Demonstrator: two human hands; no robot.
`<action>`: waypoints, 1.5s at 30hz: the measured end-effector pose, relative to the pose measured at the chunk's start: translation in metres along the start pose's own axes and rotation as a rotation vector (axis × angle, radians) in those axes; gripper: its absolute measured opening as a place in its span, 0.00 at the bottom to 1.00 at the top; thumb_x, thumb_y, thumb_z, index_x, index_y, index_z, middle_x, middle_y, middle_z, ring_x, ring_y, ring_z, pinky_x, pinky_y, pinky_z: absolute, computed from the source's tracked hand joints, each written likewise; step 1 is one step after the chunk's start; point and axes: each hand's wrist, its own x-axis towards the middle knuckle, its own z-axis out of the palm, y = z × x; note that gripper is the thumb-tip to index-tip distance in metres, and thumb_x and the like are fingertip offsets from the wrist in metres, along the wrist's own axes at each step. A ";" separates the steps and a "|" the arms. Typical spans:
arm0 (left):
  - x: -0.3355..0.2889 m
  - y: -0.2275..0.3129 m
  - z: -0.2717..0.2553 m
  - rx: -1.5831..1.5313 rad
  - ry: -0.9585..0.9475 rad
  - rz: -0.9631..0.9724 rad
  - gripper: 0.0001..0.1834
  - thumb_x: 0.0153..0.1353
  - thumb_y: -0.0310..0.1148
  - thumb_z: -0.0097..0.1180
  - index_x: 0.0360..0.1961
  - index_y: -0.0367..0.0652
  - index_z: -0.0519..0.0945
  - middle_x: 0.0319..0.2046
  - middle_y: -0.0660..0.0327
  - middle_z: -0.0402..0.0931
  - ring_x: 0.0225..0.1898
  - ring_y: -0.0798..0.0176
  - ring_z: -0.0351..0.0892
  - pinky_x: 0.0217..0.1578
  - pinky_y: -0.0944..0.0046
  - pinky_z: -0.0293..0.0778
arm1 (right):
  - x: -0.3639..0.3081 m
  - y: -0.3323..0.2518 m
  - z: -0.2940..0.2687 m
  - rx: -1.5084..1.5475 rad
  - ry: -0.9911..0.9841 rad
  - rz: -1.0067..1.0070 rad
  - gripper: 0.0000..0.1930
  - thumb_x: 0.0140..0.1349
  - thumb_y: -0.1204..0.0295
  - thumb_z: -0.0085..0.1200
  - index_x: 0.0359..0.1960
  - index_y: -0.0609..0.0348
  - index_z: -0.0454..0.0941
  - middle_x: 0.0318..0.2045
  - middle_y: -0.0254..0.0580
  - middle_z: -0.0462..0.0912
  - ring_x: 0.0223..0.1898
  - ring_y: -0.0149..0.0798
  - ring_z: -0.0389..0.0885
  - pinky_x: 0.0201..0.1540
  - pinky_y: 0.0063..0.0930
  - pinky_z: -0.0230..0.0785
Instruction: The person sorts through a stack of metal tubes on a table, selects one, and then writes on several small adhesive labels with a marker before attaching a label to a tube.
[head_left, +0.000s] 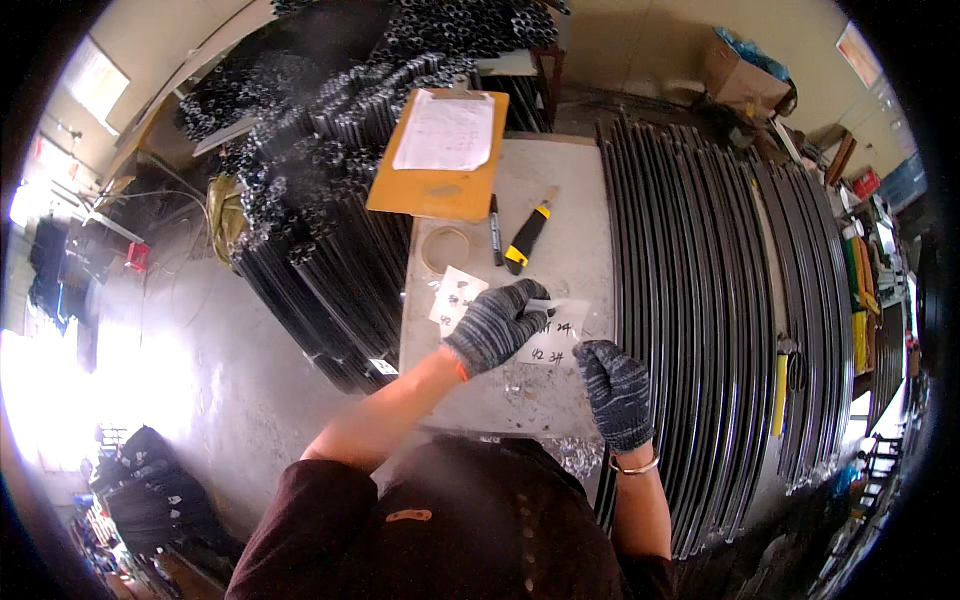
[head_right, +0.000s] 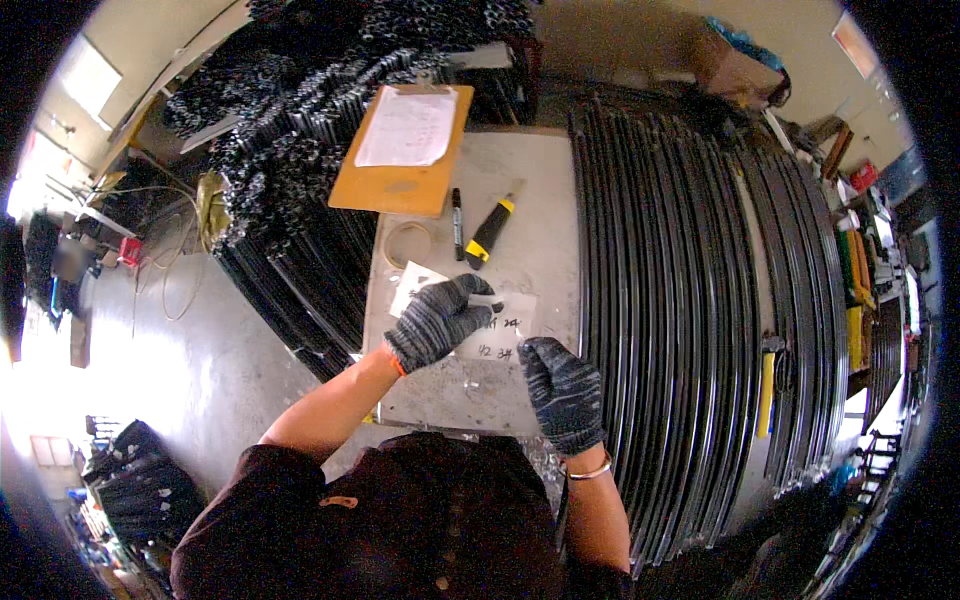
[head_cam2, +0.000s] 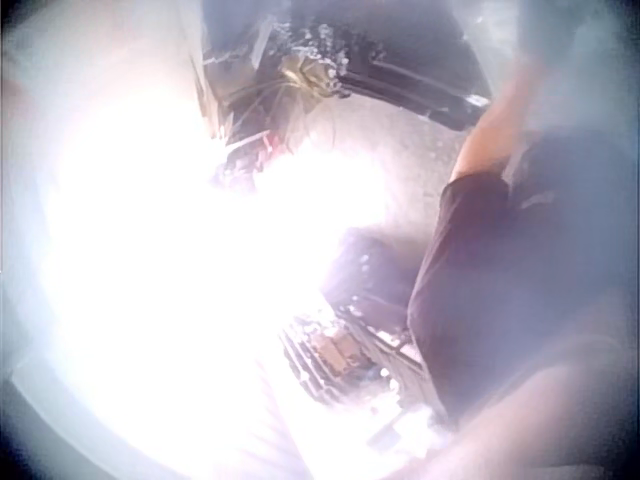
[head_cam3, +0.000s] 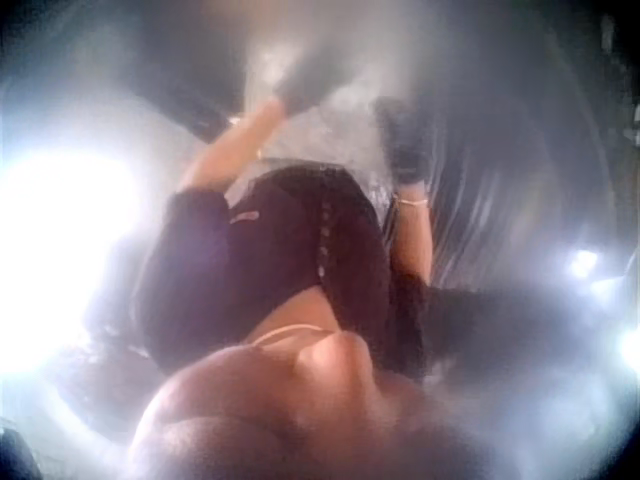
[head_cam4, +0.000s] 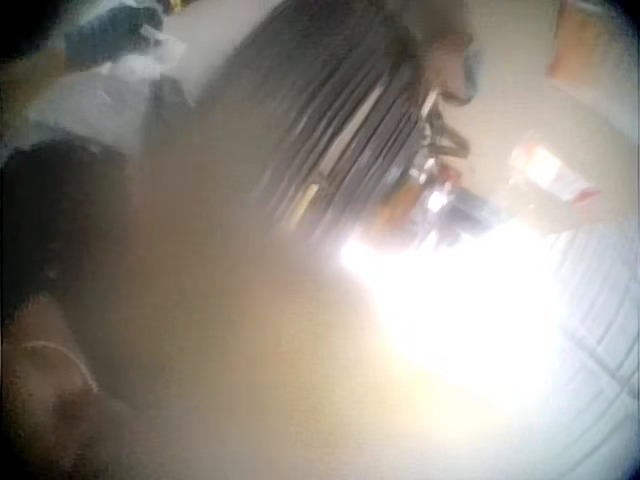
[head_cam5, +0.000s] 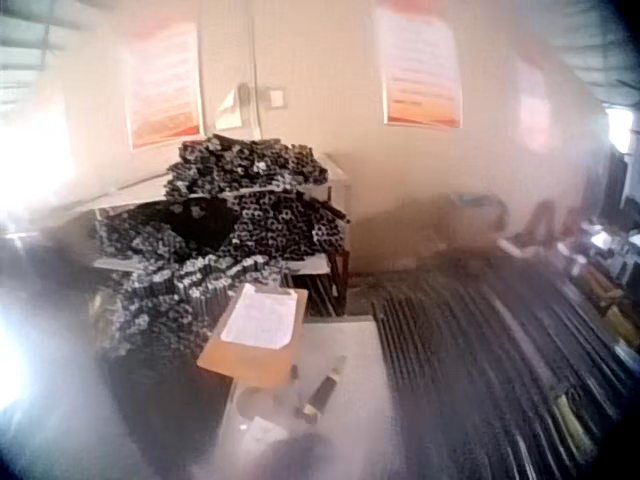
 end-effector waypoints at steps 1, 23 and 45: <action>-0.007 0.000 -0.005 -0.015 0.046 0.080 0.12 0.58 0.30 0.56 0.42 0.37 0.77 0.32 0.53 0.81 0.32 0.60 0.80 0.36 0.62 0.75 | 0.007 -0.008 0.006 -0.017 -0.027 -0.020 0.06 0.58 0.73 0.55 0.33 0.63 0.80 0.29 0.53 0.81 0.29 0.53 0.80 0.32 0.37 0.72; -0.090 0.014 -0.050 -0.217 0.184 0.219 0.19 0.58 0.26 0.57 0.51 0.36 0.73 0.41 0.52 0.77 0.42 0.58 0.78 0.44 0.62 0.73 | 0.031 -0.059 0.069 -0.116 -0.113 -0.272 0.03 0.51 0.73 0.57 0.26 0.56 0.77 0.22 0.48 0.78 0.23 0.51 0.77 0.26 0.39 0.68; -0.105 -0.007 -0.139 0.159 0.363 0.248 0.05 0.54 0.27 0.59 0.32 0.42 0.83 0.30 0.58 0.78 0.32 0.58 0.76 0.36 0.63 0.73 | 0.035 -0.037 0.051 0.161 -0.534 -0.239 0.07 0.59 0.77 0.52 0.37 0.64 0.80 0.35 0.49 0.81 0.36 0.45 0.80 0.41 0.33 0.72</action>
